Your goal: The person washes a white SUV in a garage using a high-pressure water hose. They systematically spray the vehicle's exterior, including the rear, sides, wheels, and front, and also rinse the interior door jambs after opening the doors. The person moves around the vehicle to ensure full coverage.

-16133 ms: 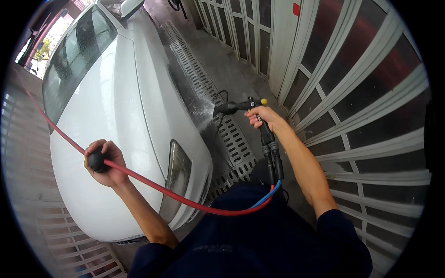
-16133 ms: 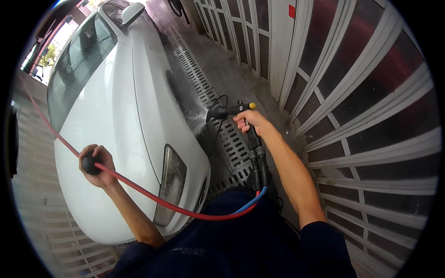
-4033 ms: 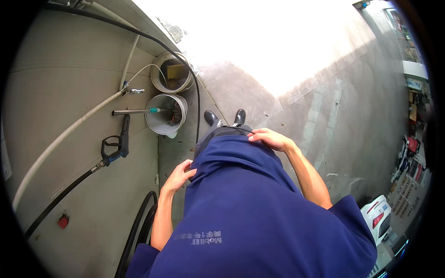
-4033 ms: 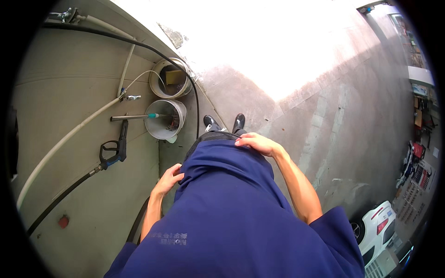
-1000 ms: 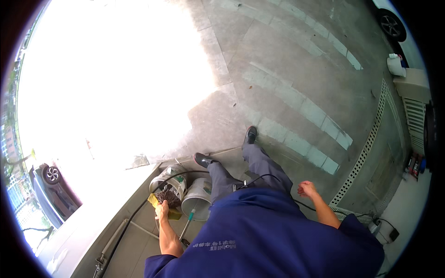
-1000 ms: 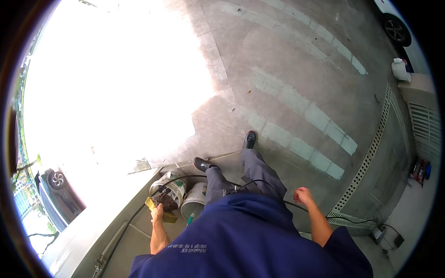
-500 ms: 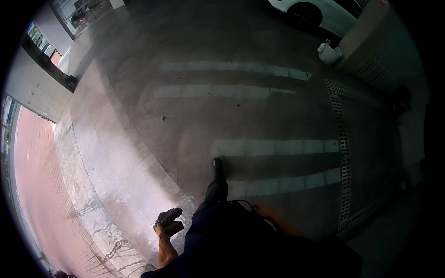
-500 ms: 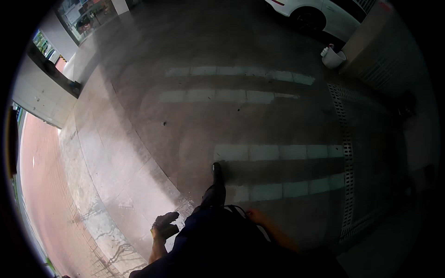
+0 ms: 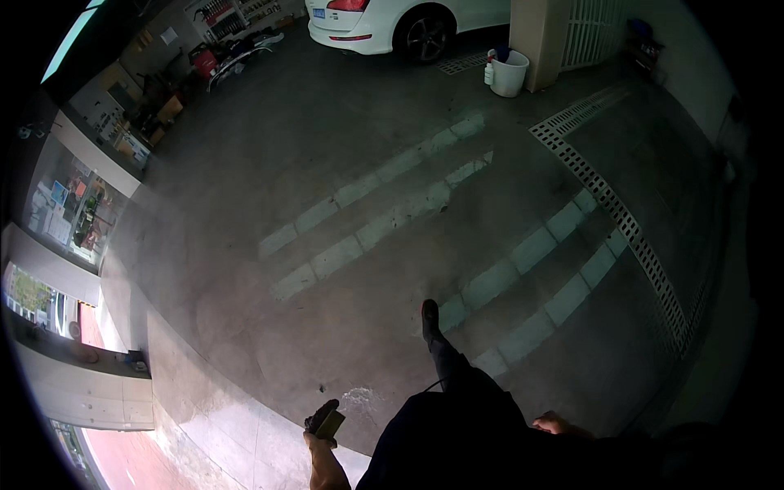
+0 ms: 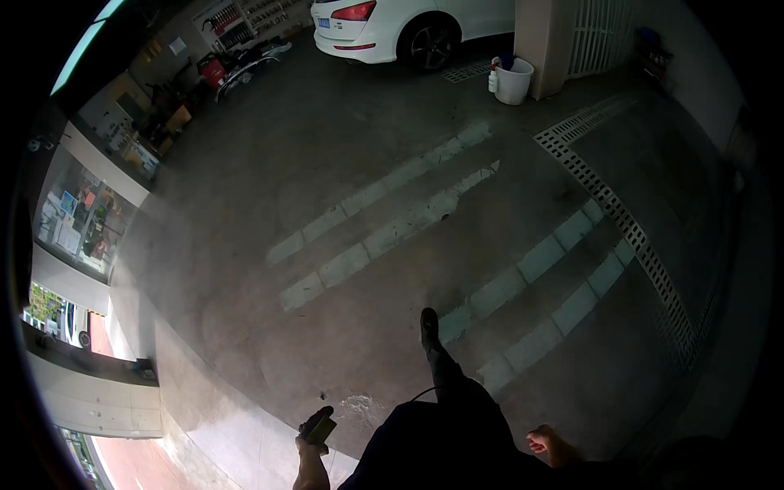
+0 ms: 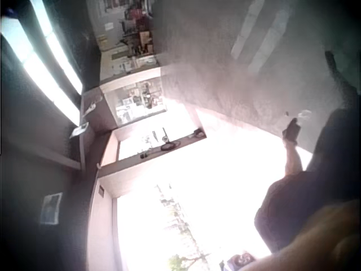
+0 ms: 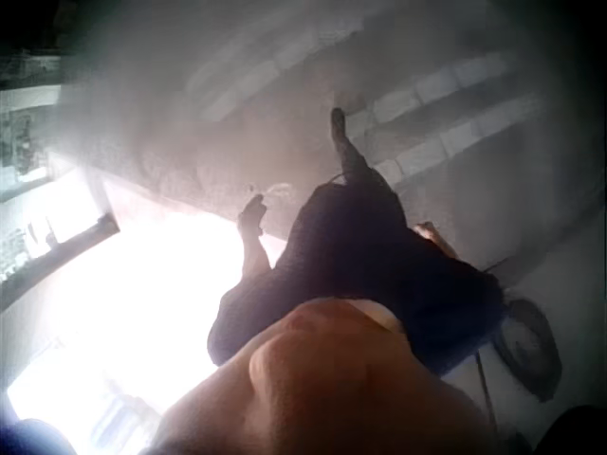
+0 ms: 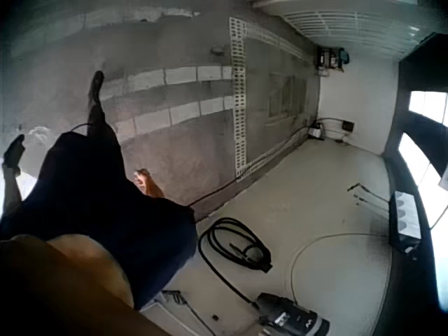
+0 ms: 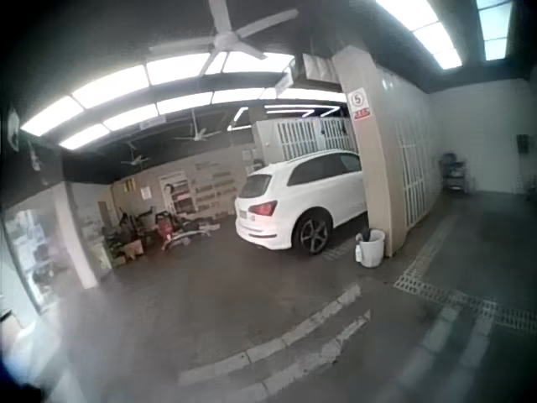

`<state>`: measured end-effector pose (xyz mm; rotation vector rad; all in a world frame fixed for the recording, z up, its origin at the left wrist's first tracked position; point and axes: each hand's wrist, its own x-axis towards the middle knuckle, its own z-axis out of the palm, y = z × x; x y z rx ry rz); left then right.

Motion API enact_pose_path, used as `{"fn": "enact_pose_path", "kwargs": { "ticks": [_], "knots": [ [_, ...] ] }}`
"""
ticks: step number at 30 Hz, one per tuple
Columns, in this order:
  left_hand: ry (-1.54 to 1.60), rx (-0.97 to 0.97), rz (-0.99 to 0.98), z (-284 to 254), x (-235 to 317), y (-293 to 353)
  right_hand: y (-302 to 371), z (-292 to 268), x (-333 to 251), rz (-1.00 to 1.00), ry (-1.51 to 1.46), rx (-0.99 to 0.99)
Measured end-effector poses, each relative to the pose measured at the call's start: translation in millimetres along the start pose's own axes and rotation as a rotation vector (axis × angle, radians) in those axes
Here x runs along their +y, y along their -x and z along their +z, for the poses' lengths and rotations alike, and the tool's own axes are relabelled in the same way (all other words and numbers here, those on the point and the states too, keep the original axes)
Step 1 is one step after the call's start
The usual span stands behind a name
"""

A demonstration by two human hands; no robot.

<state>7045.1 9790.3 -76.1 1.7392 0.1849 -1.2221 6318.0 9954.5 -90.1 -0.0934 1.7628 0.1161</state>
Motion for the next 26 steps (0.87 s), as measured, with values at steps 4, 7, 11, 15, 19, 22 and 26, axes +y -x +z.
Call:
{"fn": "enact_pose_path", "kwargs": {
  "ticks": [4,7,11,15,19,22,26],
  "knots": [
    [-0.296,-0.281,0.135,237.7,118.6,0.4,-34.5,2.7,-116.0,-0.434,0.069,-0.142],
    [-0.521,-0.340,0.138,328.5,202.6,-26.6,-19.6,-6.0,-347.3,-0.175,-0.172,-0.064],
    [-0.709,-0.452,0.020,436.6,261.8,-68.1,-16.2,-30.1,-636.6,-0.724,0.356,0.242],
    [-0.728,-0.587,-0.119,562.3,331.2,-141.9,84.0,-4.8,-923.3,-0.611,0.181,-0.481],
    [-0.278,-0.280,-0.300,676.3,409.9,-239.9,154.0,11.7,-1164.2,-0.549,0.595,-0.668],
    [0.052,0.102,-0.410,769.9,458.8,-322.9,194.5,4.5,-1325.0,-0.751,0.693,-0.666],
    [0.028,0.288,-0.330,844.4,584.4,-392.0,217.3,55.1,-1475.5,-0.957,1.072,-0.813]
  ]
}}
